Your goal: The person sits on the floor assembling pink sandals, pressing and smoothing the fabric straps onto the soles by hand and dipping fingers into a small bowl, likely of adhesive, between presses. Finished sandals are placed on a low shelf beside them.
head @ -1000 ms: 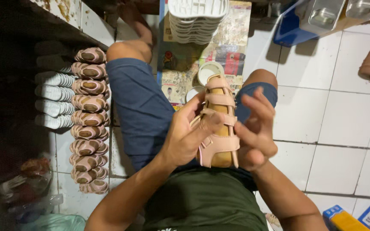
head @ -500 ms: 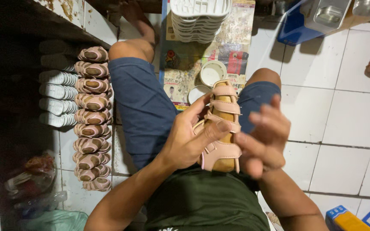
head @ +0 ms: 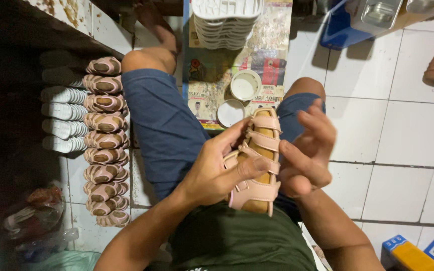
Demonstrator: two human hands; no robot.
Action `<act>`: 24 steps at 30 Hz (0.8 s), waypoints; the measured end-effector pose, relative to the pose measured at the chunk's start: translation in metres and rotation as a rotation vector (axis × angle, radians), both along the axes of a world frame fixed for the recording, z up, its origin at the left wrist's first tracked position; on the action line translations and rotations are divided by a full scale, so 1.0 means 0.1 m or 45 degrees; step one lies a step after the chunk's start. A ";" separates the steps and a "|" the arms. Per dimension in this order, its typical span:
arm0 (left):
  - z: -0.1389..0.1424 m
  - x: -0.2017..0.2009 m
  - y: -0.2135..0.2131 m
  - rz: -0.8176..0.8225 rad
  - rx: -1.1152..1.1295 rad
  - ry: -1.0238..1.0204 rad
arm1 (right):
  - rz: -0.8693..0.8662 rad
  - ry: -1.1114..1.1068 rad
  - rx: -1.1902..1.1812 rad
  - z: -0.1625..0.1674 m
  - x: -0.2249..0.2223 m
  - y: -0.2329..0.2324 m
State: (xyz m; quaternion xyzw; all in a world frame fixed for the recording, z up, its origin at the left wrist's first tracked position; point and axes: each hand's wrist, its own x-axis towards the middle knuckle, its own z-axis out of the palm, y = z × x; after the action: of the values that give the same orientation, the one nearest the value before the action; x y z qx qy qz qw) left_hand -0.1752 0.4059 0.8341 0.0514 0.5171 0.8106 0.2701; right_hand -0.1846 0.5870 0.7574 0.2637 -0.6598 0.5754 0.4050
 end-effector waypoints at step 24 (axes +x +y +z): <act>0.53 -0.09 -0.14 -0.053 -0.334 0.417 | 0.093 -0.137 -0.089 0.39 0.01 -0.03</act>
State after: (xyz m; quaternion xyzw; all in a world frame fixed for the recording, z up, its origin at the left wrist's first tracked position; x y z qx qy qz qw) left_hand -0.1842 0.3922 0.8868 0.1575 0.6541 0.7112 0.2036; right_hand -0.1840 0.5838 0.7960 0.2419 -0.6502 0.6257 0.3567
